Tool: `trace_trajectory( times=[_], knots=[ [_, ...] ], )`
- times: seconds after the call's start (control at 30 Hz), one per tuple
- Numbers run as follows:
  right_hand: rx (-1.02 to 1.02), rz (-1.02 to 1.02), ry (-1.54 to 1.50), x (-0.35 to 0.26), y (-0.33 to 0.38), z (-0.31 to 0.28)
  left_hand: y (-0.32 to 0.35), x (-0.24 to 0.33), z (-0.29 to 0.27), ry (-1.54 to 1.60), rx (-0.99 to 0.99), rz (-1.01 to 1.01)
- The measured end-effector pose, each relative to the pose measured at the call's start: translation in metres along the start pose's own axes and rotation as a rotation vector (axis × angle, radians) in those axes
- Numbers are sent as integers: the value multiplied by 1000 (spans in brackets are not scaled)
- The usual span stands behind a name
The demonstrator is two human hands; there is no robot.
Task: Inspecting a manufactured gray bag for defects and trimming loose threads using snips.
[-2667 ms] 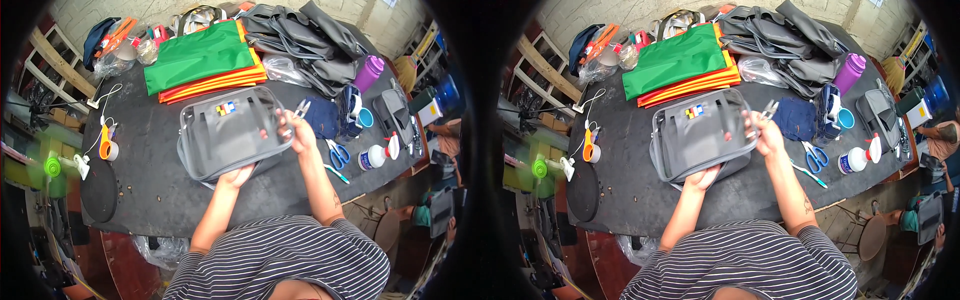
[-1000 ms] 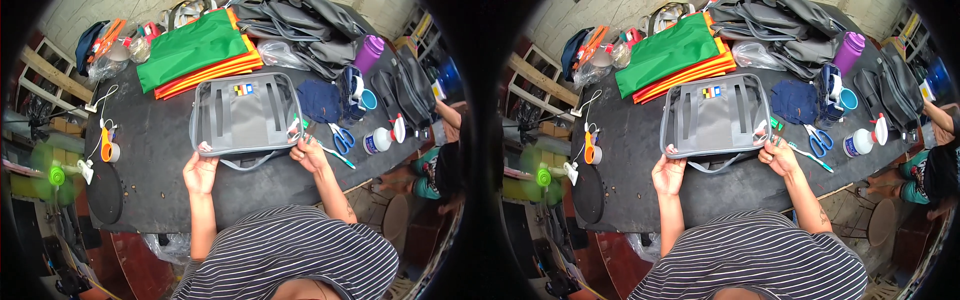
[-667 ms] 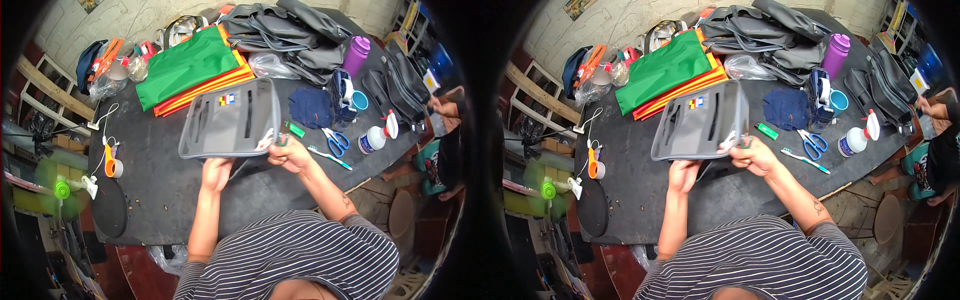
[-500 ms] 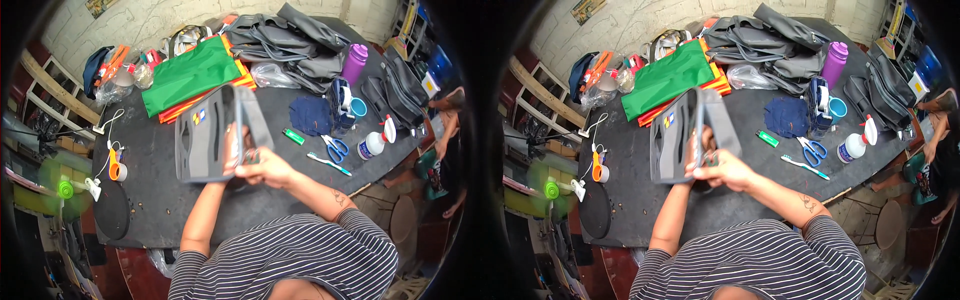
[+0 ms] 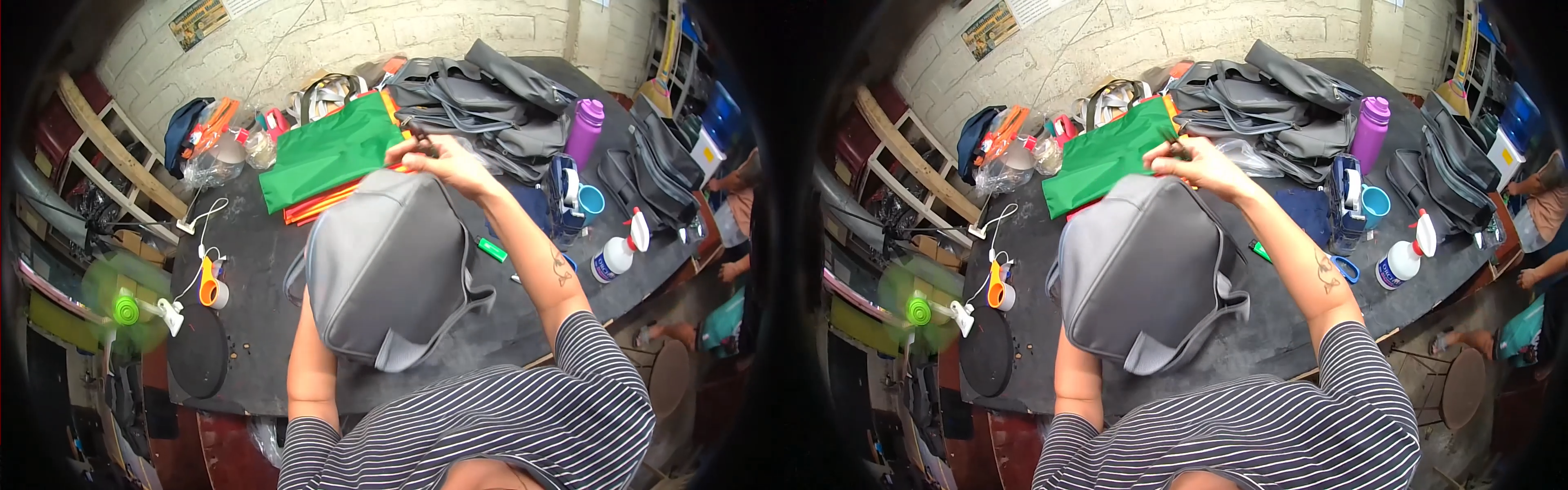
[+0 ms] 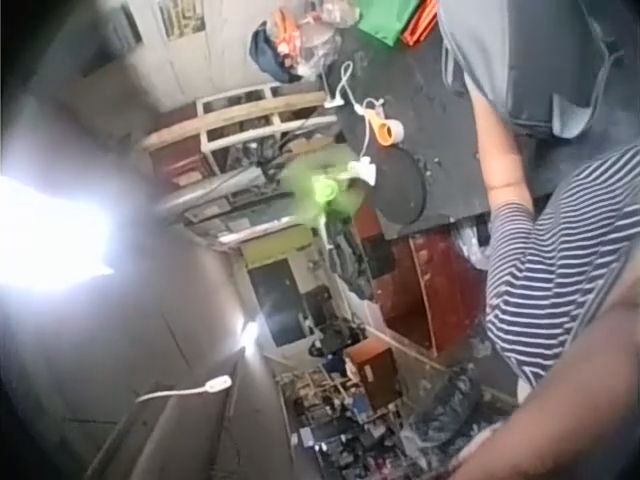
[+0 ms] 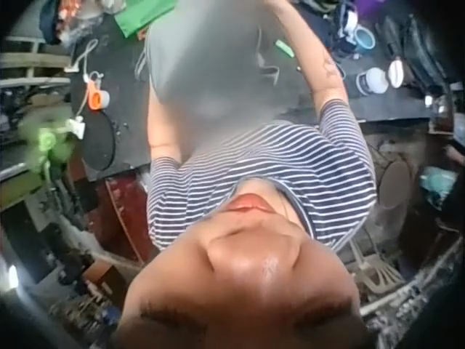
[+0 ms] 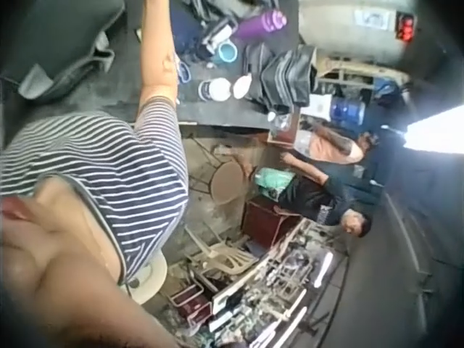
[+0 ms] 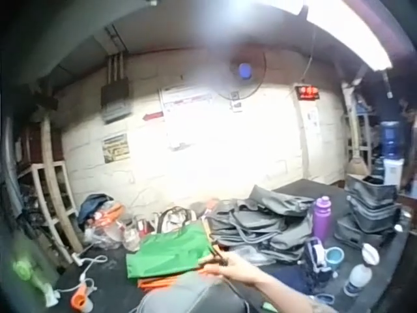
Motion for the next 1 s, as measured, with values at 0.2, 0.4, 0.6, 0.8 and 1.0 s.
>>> trace_trajectory(
  times=[0.2,0.4,0.6,0.8,1.0],
  knots=[
    [-163,121,-226,18,-2,28,20,-11,25,130,-42,-79],
    [-167,84,-241,29,0,48,17,-15,37,164,-38,-81],
    [358,-119,-46,12,12,22,26,-13,29,209,-7,-106],
    [166,-256,-223,-6,59,24,27,-19,32,224,14,-91],
    [81,-375,-40,-16,53,35,30,-23,44,402,-9,-157]
  ],
)
Point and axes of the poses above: each hand's wrist, its own y-axis away from the middle knuckle, its own z-axis out of the palm, x = y × z, the point moved 1 cm from there along -y, towards the middle knuckle, and after that the axes turned 13 degrees about x, right-handed, at the moved point
